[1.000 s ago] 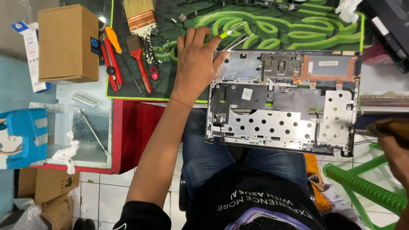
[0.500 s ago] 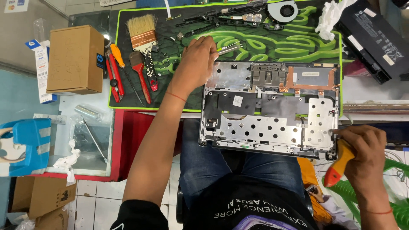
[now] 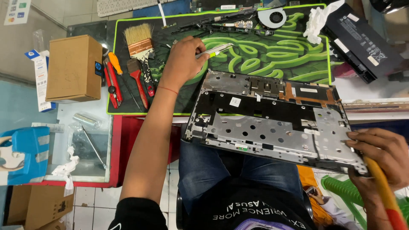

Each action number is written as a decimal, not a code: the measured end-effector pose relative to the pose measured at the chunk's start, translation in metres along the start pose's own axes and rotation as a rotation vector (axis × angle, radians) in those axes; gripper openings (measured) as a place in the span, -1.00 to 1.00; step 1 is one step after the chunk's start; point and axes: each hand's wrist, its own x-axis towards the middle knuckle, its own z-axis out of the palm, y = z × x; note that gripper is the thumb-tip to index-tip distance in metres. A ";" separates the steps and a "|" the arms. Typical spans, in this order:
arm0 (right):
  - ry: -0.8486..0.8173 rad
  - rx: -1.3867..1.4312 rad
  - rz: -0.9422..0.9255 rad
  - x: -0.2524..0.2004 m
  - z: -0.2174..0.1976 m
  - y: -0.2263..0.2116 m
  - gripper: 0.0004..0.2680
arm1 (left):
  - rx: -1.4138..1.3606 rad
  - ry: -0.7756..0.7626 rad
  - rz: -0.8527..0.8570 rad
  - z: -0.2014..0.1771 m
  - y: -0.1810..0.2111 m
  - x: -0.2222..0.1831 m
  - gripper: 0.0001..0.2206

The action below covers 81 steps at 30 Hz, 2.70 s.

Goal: The person is cleaning and repairing a laptop, using a brush to remove dust and a small tool to manipulate internal components.

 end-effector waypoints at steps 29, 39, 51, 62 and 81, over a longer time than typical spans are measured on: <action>0.214 0.532 1.176 0.084 0.035 0.082 -0.84 | -0.517 -0.016 -0.161 -0.002 0.080 -0.106 -0.54; 0.148 0.435 1.247 0.079 0.023 0.027 -0.89 | -0.073 0.020 -0.104 0.017 0.090 -0.106 -0.51; 0.047 0.397 1.238 0.088 0.008 0.006 -0.93 | 0.657 0.016 -0.088 0.058 0.099 -0.104 -0.38; 0.126 0.353 1.287 0.051 -0.009 -0.015 -0.83 | 0.925 0.162 -0.041 0.050 0.125 -0.106 -0.36; -0.007 -0.207 0.563 0.053 -0.033 0.129 -0.73 | 0.868 0.118 -0.153 0.059 0.120 -0.111 -0.29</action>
